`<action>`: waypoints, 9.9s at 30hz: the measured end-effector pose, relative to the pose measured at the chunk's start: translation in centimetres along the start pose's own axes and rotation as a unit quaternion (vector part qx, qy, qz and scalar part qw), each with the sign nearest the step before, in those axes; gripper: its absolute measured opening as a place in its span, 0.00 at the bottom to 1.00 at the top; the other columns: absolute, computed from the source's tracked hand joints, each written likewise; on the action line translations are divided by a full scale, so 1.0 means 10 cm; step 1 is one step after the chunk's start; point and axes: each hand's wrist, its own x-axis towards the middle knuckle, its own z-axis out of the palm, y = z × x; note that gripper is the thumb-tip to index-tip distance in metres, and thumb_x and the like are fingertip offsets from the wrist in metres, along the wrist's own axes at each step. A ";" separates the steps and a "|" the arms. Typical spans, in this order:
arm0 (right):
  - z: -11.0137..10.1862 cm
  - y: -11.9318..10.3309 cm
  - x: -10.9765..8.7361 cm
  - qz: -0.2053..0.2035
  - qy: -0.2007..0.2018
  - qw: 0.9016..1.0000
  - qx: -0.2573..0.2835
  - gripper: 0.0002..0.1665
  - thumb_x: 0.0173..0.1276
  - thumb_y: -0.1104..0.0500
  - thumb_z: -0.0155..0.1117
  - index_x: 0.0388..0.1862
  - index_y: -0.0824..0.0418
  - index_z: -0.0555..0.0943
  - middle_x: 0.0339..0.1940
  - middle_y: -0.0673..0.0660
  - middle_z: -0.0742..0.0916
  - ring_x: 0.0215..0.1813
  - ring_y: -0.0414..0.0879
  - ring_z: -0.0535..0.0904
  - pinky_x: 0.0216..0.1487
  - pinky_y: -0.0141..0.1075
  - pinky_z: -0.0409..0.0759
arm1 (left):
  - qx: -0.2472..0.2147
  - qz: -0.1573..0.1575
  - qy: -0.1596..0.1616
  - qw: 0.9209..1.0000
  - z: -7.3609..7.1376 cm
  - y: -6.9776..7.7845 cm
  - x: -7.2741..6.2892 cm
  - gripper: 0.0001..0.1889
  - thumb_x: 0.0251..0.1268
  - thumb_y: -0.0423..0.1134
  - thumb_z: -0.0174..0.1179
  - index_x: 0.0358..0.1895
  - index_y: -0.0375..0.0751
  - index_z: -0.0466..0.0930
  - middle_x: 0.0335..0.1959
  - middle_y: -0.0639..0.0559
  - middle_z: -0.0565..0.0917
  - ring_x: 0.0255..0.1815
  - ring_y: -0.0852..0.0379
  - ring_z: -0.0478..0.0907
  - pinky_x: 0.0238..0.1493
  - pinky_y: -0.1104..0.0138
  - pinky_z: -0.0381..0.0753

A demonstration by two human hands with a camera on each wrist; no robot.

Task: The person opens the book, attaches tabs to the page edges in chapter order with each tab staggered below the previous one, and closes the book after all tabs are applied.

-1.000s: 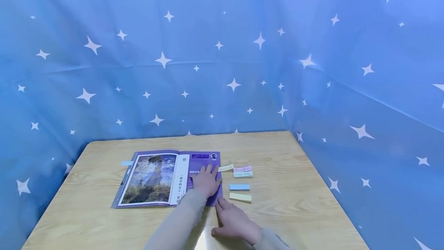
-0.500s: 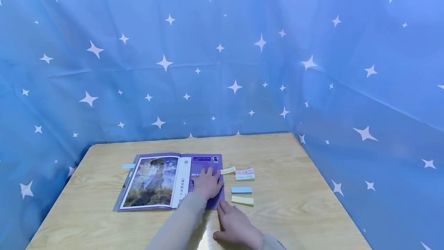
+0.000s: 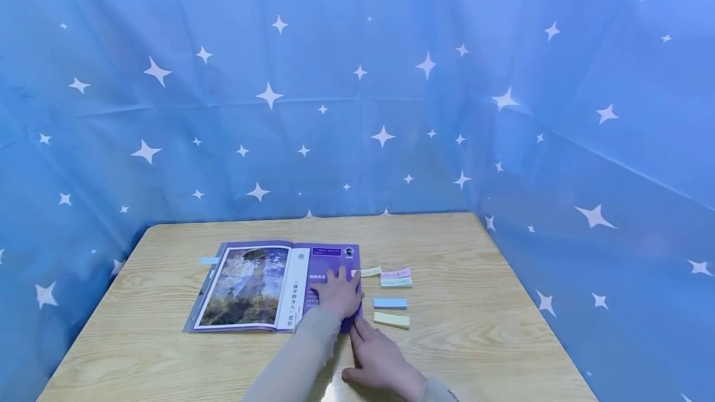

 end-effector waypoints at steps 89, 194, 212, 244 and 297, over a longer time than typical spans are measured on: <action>0.05 0.11 -0.12 -0.014 0.020 0.999 0.044 0.46 0.62 0.41 0.65 0.69 0.70 0.67 0.72 0.69 0.66 0.72 0.62 0.61 0.67 0.57 0.64 | -0.042 0.330 0.093 0.938 -0.25 -0.95 -0.69 0.25 0.66 0.33 0.59 0.66 0.55 0.74 0.57 0.46 0.80 0.40 0.50 0.84 0.44 0.60 0.83; -0.02 0.02 0.08 0.041 -0.024 0.999 0.020 0.47 0.55 0.33 0.66 0.66 0.61 0.74 0.67 0.63 0.73 0.66 0.62 0.68 0.61 0.62 0.67 | -0.055 -0.024 0.085 0.995 -0.21 -1.51 -0.82 0.24 0.69 0.49 0.55 0.66 0.47 0.74 0.67 0.36 0.70 0.66 0.26 0.62 0.52 0.30 0.68; 0.03 -0.23 0.35 0.016 -0.050 0.999 -0.013 0.50 0.56 0.34 0.65 0.72 0.59 0.67 0.74 0.67 0.64 0.72 0.68 0.59 0.62 0.65 0.66 | -0.061 -0.016 0.052 0.997 -0.29 -1.47 -0.80 0.25 0.67 0.49 0.59 0.65 0.46 0.75 0.67 0.36 0.70 0.64 0.27 0.65 0.51 0.36 0.73; 0.04 -0.47 0.89 -0.080 -0.041 0.996 0.009 0.47 0.64 0.32 0.57 0.76 0.52 0.61 0.78 0.50 0.59 0.77 0.55 0.52 0.66 0.68 0.53 | -0.066 -0.080 -0.003 0.995 -0.34 -1.59 -0.69 0.26 0.72 0.50 0.51 0.72 0.52 0.66 0.73 0.36 0.60 0.67 0.17 0.49 0.46 0.21 0.59; 0.20 -0.62 1.50 0.071 0.020 0.997 -0.002 0.47 0.71 0.26 0.25 0.74 0.52 0.66 0.76 0.48 0.64 0.74 0.58 0.60 0.63 0.69 0.59 | -0.064 -0.040 0.008 0.997 -0.35 -1.58 -0.66 0.24 0.69 0.41 0.56 0.67 0.42 0.71 0.71 0.39 0.65 0.69 0.27 0.57 0.53 0.28 0.64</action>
